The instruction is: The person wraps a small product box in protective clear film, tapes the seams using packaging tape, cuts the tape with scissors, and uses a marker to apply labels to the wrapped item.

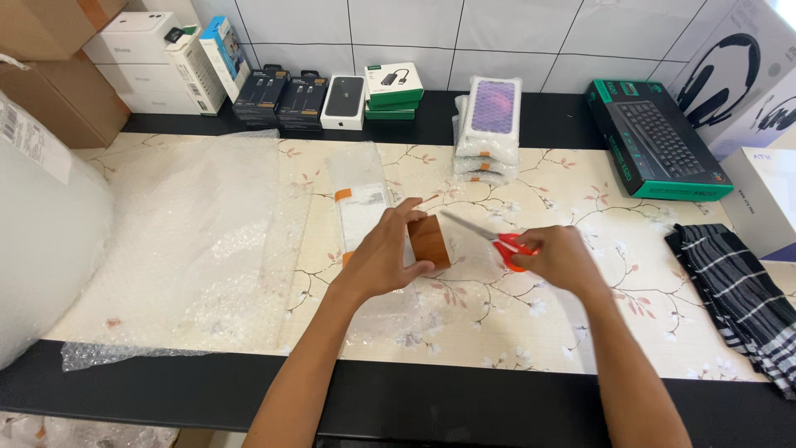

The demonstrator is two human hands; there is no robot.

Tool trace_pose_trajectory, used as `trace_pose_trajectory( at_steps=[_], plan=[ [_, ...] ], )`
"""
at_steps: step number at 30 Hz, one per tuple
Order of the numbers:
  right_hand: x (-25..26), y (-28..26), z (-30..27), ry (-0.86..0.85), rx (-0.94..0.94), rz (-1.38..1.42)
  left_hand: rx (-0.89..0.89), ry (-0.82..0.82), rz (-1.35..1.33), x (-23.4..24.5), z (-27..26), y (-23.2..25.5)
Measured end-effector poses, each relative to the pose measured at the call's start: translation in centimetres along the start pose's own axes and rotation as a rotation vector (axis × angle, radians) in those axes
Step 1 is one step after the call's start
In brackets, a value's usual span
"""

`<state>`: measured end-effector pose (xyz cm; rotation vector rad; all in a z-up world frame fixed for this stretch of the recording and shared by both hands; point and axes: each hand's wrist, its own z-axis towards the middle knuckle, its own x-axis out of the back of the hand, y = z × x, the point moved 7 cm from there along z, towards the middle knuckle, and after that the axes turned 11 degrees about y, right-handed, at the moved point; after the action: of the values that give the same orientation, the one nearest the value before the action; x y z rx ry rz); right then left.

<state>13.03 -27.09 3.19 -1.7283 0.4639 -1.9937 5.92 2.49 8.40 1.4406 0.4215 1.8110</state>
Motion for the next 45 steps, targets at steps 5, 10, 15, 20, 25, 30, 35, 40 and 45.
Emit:
trace_pose_trajectory(
  at_steps=[5, 10, 15, 20, 25, 30, 35, 40, 45],
  plan=[
    [-3.0, -2.8, -0.6, 0.073, -0.149, 0.27, 0.082, 0.105, -0.126, 0.1, -0.1, -1.4],
    [-1.1, -7.8, -2.7, 0.053, -0.118, 0.432, -0.048, 0.216, -0.491, 0.6, -0.2, -0.3],
    [2.7, -10.3, -3.8, 0.076, 0.031, 0.43, -0.11, 0.254, -0.617, 0.0, -0.5, 0.3],
    [6.8, -14.6, -4.6, 0.036, 0.432, 0.347, -0.15, 0.286, -0.859, -0.6, -0.6, 0.2],
    [7.5, -16.2, -4.8, -0.137, 0.561, 0.348, -0.139, 0.311, -0.911, -0.8, -0.1, -0.8],
    [3.9, -16.3, -3.9, -0.081, 0.584, 0.392, -0.116, 0.371, -0.937, -1.0, 0.2, -1.9],
    [0.5, -15.1, -2.6, 0.011, 0.146, 0.679, -0.092, 0.472, -0.897, -0.2, 0.0, -1.4],
    [-0.7, -14.1, 0.0, 0.092, 0.08, 0.47, -0.033, 0.518, -0.762, 1.3, 0.5, -3.8],
    [-2.2, -12.5, 2.7, 0.055, -0.011, -0.111, 0.072, 0.482, -0.758, 4.9, -0.4, -5.6]
  ],
)
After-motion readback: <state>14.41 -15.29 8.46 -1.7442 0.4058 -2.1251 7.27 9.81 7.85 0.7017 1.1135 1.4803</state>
